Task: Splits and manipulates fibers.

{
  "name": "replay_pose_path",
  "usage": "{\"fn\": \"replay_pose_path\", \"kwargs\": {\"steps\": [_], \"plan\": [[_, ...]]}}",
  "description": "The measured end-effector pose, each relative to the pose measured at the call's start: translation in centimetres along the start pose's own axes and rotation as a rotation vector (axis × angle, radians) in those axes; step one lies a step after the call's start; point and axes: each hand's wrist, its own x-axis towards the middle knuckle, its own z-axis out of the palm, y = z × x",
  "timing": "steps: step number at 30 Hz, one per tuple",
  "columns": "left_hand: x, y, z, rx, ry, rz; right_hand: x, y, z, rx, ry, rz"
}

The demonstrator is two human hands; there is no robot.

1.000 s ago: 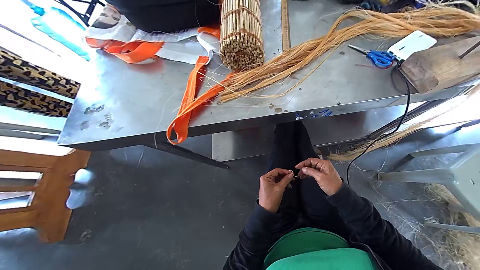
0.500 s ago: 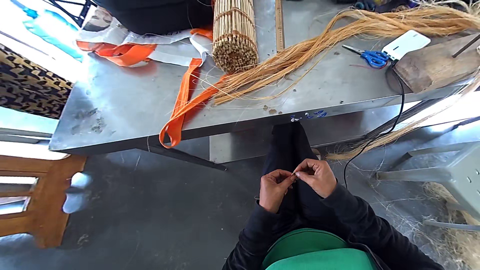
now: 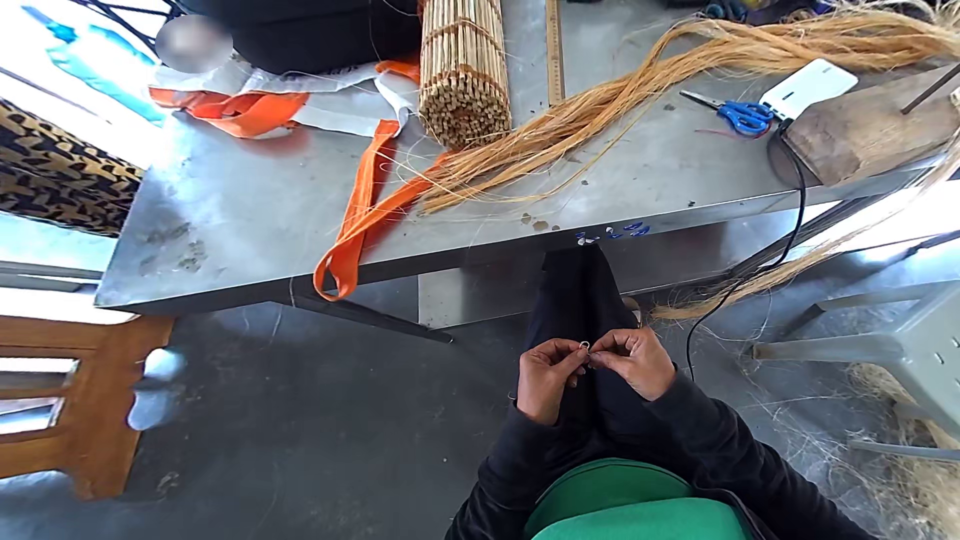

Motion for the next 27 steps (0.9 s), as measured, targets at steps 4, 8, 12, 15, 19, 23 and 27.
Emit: {"fn": "replay_pose_path", "kwargs": {"steps": [4, 8, 12, 15, 19, 23, 27], "plan": [[-0.1, -0.1, 0.0, 0.005, -0.015, -0.017, -0.1, 0.3, 0.1, -0.026, -0.004, -0.036], [-0.2, -0.3, 0.1, -0.011, -0.018, -0.018, -0.2, 0.3, 0.0, -0.02, -0.015, -0.023], [-0.2, -0.4, 0.1, -0.013, -0.021, -0.007, -0.2, 0.3, -0.2, -0.019, -0.023, -0.017], [-0.3, -0.5, 0.4, -0.014, -0.012, 0.001, -0.2, 0.4, -0.3, -0.03, -0.024, -0.007], [0.0, -0.9, 0.3, 0.052, 0.005, 0.102, 0.0, 0.5, -0.6, -0.014, -0.031, 0.013], [0.0, -0.5, 0.2, 0.097, 0.006, 0.24, 0.2, 0.8, -0.1, 0.042, -0.149, 0.0], [-0.5, 0.1, 0.4, 0.044, -0.009, 0.186, 0.8, 1.9, 2.0, 0.2, -0.243, -0.006]]}}
